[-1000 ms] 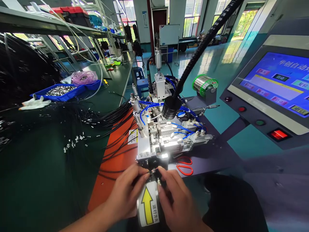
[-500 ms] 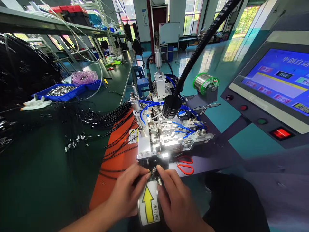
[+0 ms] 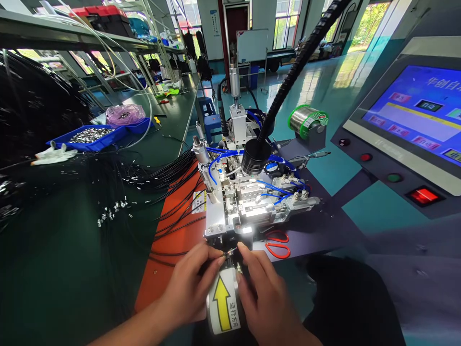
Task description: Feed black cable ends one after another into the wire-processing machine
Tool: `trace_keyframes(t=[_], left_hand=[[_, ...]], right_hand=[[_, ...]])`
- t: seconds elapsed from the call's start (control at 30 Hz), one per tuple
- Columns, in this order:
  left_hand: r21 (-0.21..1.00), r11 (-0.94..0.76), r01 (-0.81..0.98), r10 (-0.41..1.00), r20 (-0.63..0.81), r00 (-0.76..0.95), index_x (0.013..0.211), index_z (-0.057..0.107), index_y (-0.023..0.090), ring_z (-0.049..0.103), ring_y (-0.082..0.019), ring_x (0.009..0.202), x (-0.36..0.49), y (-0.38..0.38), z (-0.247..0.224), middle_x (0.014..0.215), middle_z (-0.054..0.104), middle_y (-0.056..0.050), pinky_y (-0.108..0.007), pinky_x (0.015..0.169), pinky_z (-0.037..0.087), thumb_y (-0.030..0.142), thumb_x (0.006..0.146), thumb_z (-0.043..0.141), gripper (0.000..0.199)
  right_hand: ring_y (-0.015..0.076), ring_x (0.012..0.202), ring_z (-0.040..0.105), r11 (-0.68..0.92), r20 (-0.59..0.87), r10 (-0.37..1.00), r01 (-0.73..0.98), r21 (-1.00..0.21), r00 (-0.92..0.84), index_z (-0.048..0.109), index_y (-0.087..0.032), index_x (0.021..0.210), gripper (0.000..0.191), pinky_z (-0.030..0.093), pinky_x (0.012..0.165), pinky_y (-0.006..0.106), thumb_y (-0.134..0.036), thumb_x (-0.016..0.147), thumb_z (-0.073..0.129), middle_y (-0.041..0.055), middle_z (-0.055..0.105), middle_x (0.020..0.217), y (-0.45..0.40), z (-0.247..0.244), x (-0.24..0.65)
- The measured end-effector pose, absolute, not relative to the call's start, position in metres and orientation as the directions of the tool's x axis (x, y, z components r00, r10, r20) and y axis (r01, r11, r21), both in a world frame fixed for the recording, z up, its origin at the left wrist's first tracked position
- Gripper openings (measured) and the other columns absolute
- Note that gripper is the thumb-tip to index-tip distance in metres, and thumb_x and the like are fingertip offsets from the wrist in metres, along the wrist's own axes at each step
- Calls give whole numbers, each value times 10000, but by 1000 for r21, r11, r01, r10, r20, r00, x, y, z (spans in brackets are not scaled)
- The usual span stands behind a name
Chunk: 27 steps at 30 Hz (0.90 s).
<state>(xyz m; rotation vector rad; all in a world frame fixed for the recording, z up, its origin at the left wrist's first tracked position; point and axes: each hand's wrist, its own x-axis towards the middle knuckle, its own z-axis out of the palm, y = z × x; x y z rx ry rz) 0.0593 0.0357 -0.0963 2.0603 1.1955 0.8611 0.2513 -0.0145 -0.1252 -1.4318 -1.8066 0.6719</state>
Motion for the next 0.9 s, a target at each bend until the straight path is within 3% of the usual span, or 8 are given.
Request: trace_keyframes(t=[0.37, 0.63, 0.9], left_hand=[[763, -407, 503, 898, 233, 374, 906, 583, 192, 577, -147, 768, 59, 35, -97, 821, 593, -14, -242, 681, 421, 200, 986, 517, 104], [774, -392, 497, 906, 230, 357, 883, 576, 188, 572, -134, 750, 60, 37, -97, 806, 587, -6, -231, 672, 419, 198, 983, 531, 110], [777, -379, 502, 910, 215, 354, 873, 577, 185, 571, -136, 754, 60, 36, -95, 806, 590, -10, -239, 678, 419, 211, 992, 518, 135]], right_hand=[[212, 989, 648, 283, 240, 959, 555, -782, -151, 356, -283, 1504, 537, 577, 825, 308, -167, 986, 443, 96, 565, 1181, -17, -127, 248], [244, 1187, 596, 343, 300, 938, 584, -735, -173, 298, -265, 1538, 566, 567, 910, 315, -149, 992, 389, 118, 526, 1325, -18, -128, 245], [228, 1103, 632, 341, 326, 936, 573, -746, -132, 355, -228, 1501, 504, 551, 909, 316, -146, 1005, 383, 127, 563, 1254, -20, -130, 239]])
